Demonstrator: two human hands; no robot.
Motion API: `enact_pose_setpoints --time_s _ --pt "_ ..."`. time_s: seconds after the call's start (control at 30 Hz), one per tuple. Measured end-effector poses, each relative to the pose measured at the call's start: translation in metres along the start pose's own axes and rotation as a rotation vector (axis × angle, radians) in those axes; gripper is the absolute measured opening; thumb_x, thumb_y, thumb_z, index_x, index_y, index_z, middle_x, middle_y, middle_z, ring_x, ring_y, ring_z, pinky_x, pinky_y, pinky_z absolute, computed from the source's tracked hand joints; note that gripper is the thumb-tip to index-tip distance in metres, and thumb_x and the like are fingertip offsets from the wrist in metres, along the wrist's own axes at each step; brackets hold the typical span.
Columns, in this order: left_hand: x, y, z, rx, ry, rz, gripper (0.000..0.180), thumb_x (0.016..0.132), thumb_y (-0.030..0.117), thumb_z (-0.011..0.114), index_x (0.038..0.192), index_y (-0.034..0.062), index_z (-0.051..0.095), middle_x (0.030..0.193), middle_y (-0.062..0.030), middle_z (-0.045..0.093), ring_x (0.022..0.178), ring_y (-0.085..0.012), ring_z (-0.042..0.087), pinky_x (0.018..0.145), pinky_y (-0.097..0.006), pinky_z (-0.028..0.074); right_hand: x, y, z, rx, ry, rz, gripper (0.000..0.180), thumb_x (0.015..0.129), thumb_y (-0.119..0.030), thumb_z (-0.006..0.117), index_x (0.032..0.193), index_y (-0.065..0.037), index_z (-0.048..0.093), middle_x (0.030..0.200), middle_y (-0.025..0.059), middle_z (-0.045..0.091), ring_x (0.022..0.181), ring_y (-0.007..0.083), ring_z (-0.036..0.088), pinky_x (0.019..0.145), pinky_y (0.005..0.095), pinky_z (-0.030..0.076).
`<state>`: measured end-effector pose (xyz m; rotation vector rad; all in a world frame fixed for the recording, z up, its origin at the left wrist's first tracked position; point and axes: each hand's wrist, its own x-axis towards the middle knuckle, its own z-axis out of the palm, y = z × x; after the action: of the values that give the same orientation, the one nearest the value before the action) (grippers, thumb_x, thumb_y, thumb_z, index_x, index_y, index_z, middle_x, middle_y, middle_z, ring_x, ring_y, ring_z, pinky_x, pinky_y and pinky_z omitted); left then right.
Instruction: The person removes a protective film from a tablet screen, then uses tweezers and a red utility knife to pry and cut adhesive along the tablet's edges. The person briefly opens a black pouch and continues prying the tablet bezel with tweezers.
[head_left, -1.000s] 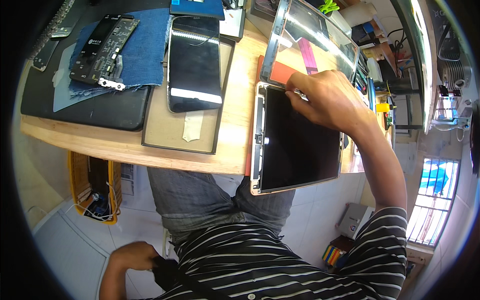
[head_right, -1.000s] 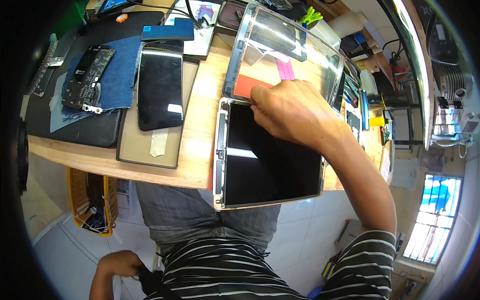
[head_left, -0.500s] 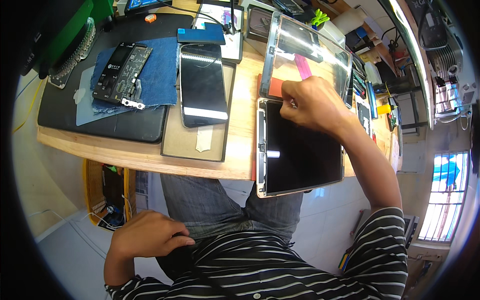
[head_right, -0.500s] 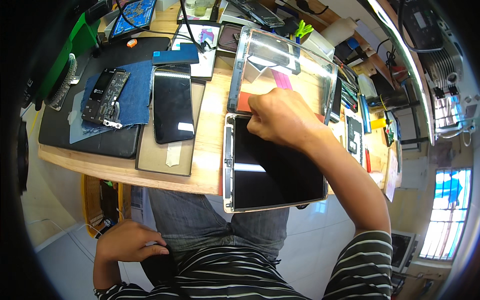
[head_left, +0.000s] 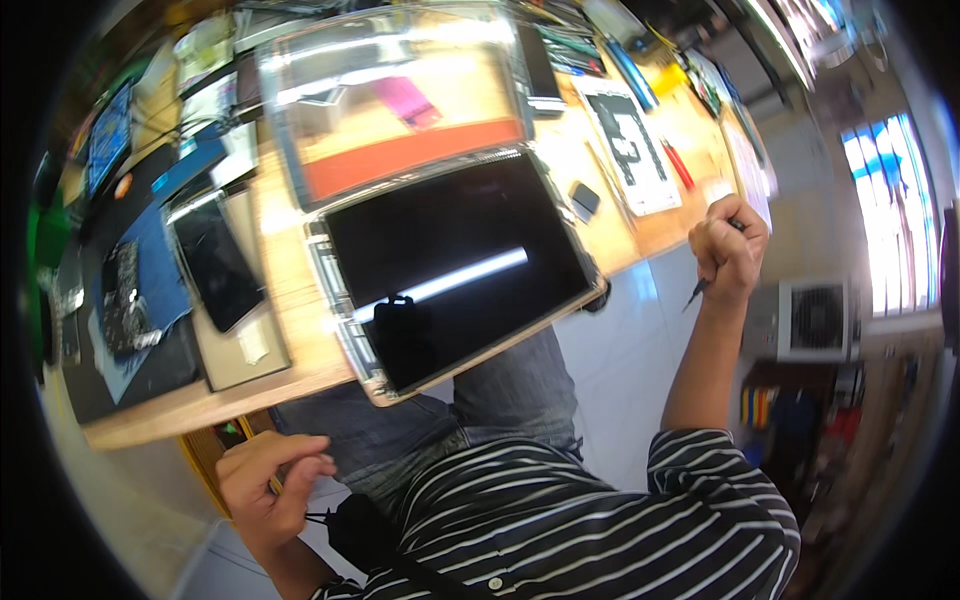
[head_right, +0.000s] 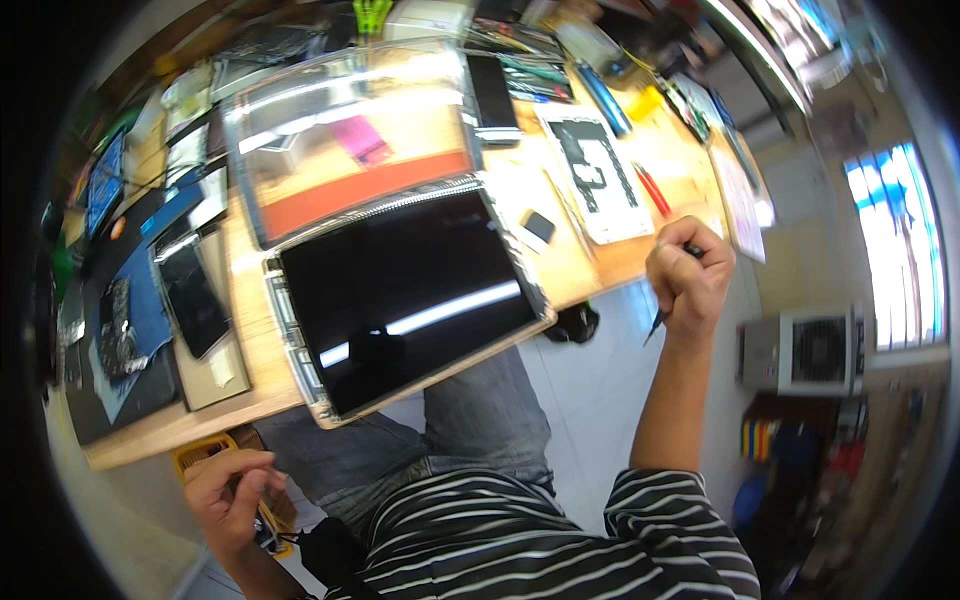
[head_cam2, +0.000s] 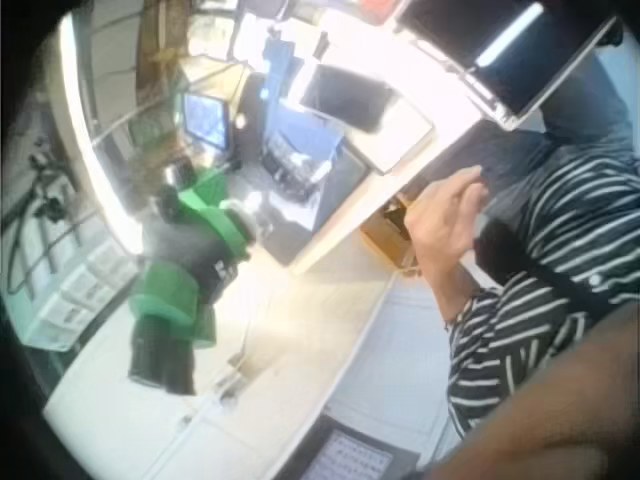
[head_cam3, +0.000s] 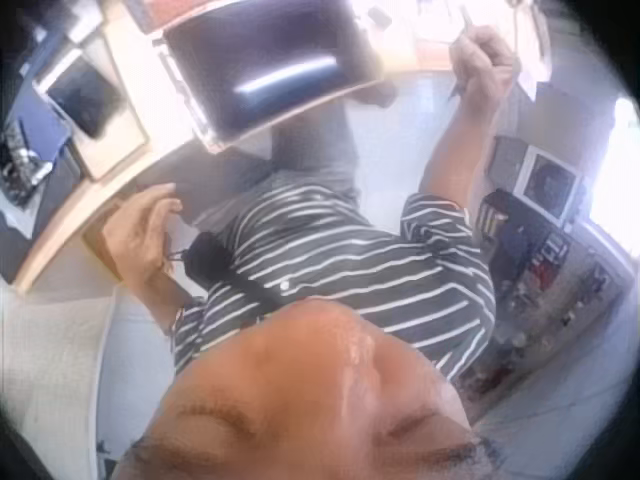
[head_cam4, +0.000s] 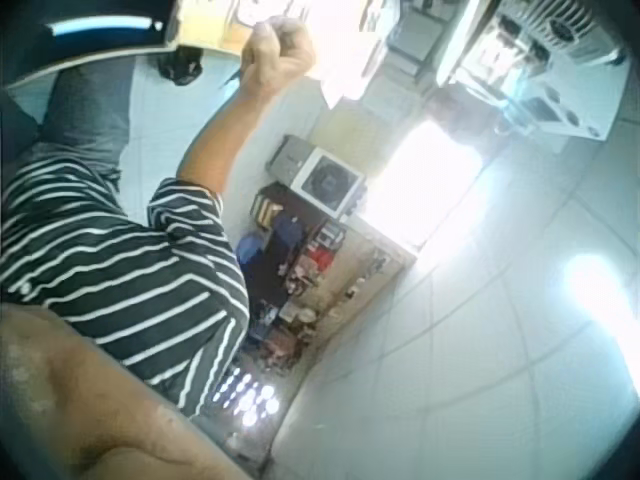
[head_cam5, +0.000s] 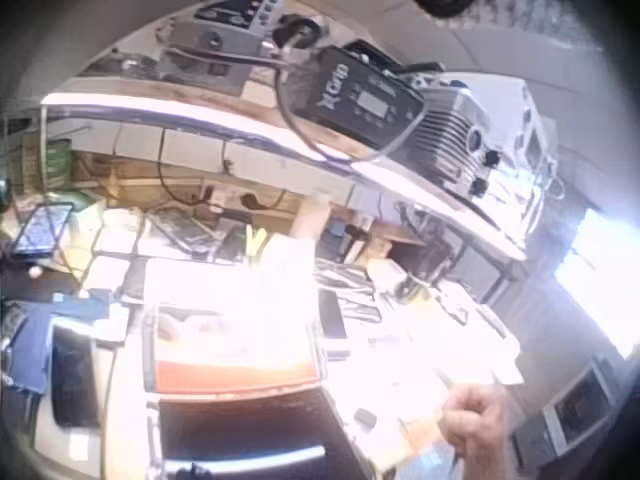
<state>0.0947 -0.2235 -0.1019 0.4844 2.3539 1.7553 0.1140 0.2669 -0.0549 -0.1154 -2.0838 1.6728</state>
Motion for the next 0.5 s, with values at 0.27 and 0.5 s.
enact_pose_setpoints --time_s 0.27,0.5 --pt "-0.004 -0.006 -0.004 -0.242 -0.323 -0.358 0.031 0.092 0.024 0.078 0.085 -0.0043 0.067 0.068 -0.0144 0.068 0.056 -0.0185 0.066 0.054 -0.028 0.053 -0.152 0.216 -0.165 0.033 0.656 0.621 0.011 0.089 -0.010 0.061 0.081 -0.002 0.063 0.054 -0.0056 0.038 0.039 0.0055 0.031 0.037 0.0243 0.022" --pt "-0.144 -0.117 -0.056 -0.054 0.154 -0.867 0.031 0.101 0.035 0.068 0.097 0.0049 0.065 0.071 -0.0057 0.064 0.060 -0.0162 0.063 0.057 -0.030 0.052 -0.182 0.386 -0.164 -0.047 0.461 0.979 0.013 0.086 -0.013 0.062 0.082 -0.002 0.068 0.055 -0.0017 0.046 0.038 0.0084 0.033 0.036 0.0274 0.024"
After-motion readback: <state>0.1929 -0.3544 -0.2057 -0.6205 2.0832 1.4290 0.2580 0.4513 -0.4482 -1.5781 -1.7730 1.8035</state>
